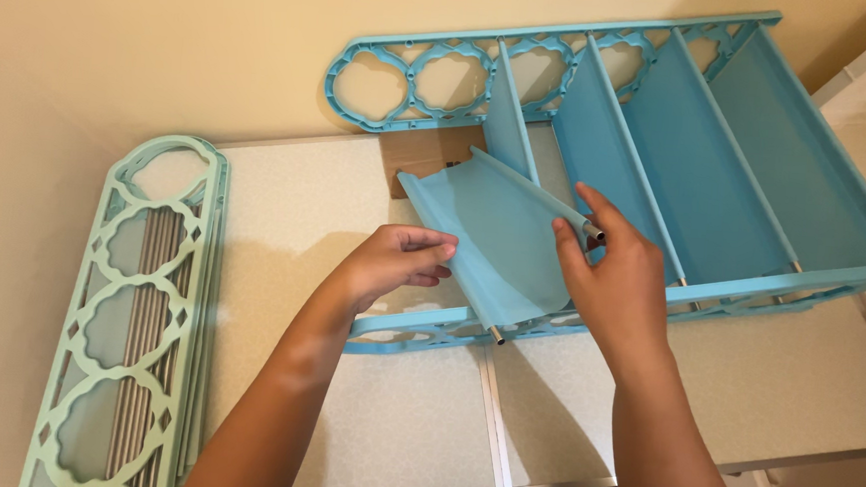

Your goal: The person assembles a light blue plastic storage shelf by inserting metal rods into frame slots and attaching fabric shelves. They align and secure each shelf layer, then position the completed unit upright on the table.

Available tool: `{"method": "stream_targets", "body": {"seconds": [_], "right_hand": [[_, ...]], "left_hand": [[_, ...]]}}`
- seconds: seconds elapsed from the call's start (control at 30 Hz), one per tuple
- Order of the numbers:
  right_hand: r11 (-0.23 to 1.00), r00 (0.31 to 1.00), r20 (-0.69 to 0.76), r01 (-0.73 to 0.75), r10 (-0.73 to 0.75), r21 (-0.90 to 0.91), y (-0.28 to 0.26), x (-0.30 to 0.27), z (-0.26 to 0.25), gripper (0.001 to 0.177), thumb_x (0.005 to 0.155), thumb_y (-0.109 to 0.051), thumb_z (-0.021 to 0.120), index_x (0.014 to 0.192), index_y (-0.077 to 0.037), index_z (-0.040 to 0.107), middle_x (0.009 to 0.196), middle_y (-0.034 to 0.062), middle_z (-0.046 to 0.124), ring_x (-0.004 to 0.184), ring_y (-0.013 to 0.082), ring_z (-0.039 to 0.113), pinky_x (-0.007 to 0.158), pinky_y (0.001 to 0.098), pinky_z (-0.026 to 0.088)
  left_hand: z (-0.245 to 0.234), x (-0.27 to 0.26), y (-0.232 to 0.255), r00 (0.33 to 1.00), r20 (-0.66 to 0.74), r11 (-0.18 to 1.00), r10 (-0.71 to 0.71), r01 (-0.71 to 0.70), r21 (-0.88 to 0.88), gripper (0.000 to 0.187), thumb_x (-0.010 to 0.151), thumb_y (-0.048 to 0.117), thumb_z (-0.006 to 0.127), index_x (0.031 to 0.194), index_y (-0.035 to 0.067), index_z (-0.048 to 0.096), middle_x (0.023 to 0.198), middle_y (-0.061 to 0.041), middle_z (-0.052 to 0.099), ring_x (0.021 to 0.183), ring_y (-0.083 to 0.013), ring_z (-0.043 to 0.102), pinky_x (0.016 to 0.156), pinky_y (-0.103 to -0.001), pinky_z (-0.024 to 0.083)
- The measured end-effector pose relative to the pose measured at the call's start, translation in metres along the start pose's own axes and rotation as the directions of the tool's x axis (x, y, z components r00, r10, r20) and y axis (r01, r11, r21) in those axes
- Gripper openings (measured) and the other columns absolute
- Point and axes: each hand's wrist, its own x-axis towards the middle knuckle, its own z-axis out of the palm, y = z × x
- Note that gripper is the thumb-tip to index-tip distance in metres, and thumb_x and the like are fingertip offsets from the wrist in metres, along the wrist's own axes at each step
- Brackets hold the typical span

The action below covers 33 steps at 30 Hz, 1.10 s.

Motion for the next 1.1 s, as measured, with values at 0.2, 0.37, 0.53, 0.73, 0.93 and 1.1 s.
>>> {"method": "stream_targets", "body": {"seconds": [0.2, 0.37, 0.53, 0.73, 0.93, 1.1], "right_hand": [[0.999, 0.998, -0.045, -0.033, 0.034, 0.02, -0.01, 0.0, 0.001, 0.031, 0.097, -0.02, 0.07, 0.126, -0.01, 0.074, 0.096, 0.0147, 0.076, 0.056, 0.0189, 0.057, 0.056, 0.0334, 0.048], [0.967, 0.984, -0.168, 0.093, -0.054, 0.236, -0.016, -0.006, 0.001, 0.024, 0.102, -0.01, 0.068, 0.125, -0.007, 0.073, 0.101, 0.0111, 0.073, 0.064, 0.0076, 0.058, 0.05, 0.0237, 0.045], [0.929, 0.955, -0.248, 0.234, -0.164, 0.285, -0.026, -0.01, 0.005, 0.023, 0.105, -0.004, 0.067, 0.127, -0.006, 0.072, 0.108, 0.0088, 0.071, 0.071, 0.0064, 0.055, 0.05, 0.0204, 0.039], [0.903, 0.887, -0.346, 0.385, -0.305, 0.19, -0.034, -0.006, 0.012, 0.02, 0.108, -0.002, 0.069, 0.128, -0.005, 0.072, 0.113, 0.0094, 0.071, 0.078, 0.0089, 0.056, 0.058, 0.0236, 0.037], [0.817, 0.756, -0.394, 0.576, -0.524, 0.019, -0.029, 0.002, 0.008, 0.026, 0.107, 0.007, 0.068, 0.13, -0.005, 0.068, 0.114, 0.0116, 0.069, 0.099, 0.0234, 0.07, 0.084, 0.0318, 0.056], [0.776, 0.709, -0.393, 0.63, -0.586, -0.019, -0.02, 0.007, 0.017, 0.033, 0.102, 0.012, 0.072, 0.129, -0.005, 0.069, 0.116, 0.0132, 0.068, 0.096, 0.0229, 0.07, 0.079, 0.0294, 0.057]], "left_hand": [[-0.004, 0.002, 0.0, 1.0, 0.026, 1.0, -0.001, 0.001, 0.016, 0.049, 0.091, 0.035, 0.07, 0.129, 0.004, 0.07, 0.115, -0.01, 0.076, 0.103, -0.0208, 0.073, 0.093, -0.036, 0.06], [-0.011, -0.005, 0.003, 0.999, 0.047, 0.999, 0.019, -0.021, 0.042, 0.049, 0.091, 0.037, 0.069, 0.13, 0.006, 0.07, 0.116, -0.011, 0.076, 0.105, -0.0223, 0.072, 0.094, -0.036, 0.059], [-0.013, -0.005, 0.006, 0.99, 0.102, 0.991, 0.101, -0.109, 0.076, 0.062, 0.09, 0.039, 0.069, 0.141, 0.006, 0.06, 0.128, -0.014, 0.072, 0.114, -0.0237, 0.071, 0.098, -0.038, 0.057], [-0.01, -0.007, 0.01, 0.991, 0.104, 0.973, 0.09, -0.11, 0.205, 0.08, 0.089, 0.05, 0.065, 0.152, 0.008, 0.041, 0.142, -0.016, 0.061, 0.126, -0.028, 0.065, 0.102, -0.041, 0.055], [-0.014, -0.049, 0.011, 0.978, -0.02, 0.924, 0.206, -0.188, 0.334, 0.073, 0.093, 0.057, 0.055, 0.147, 0.008, 0.053, 0.142, -0.016, 0.064, 0.131, -0.0289, 0.063, 0.107, -0.04, 0.051], [0.001, -0.102, 0.01, 0.992, -0.017, 0.866, 0.128, -0.103, 0.489, 0.058, 0.089, 0.048, 0.068, 0.136, 0.014, 0.067, 0.14, -0.003, 0.068, 0.129, -0.0213, 0.062, 0.106, -0.038, 0.044]]}}
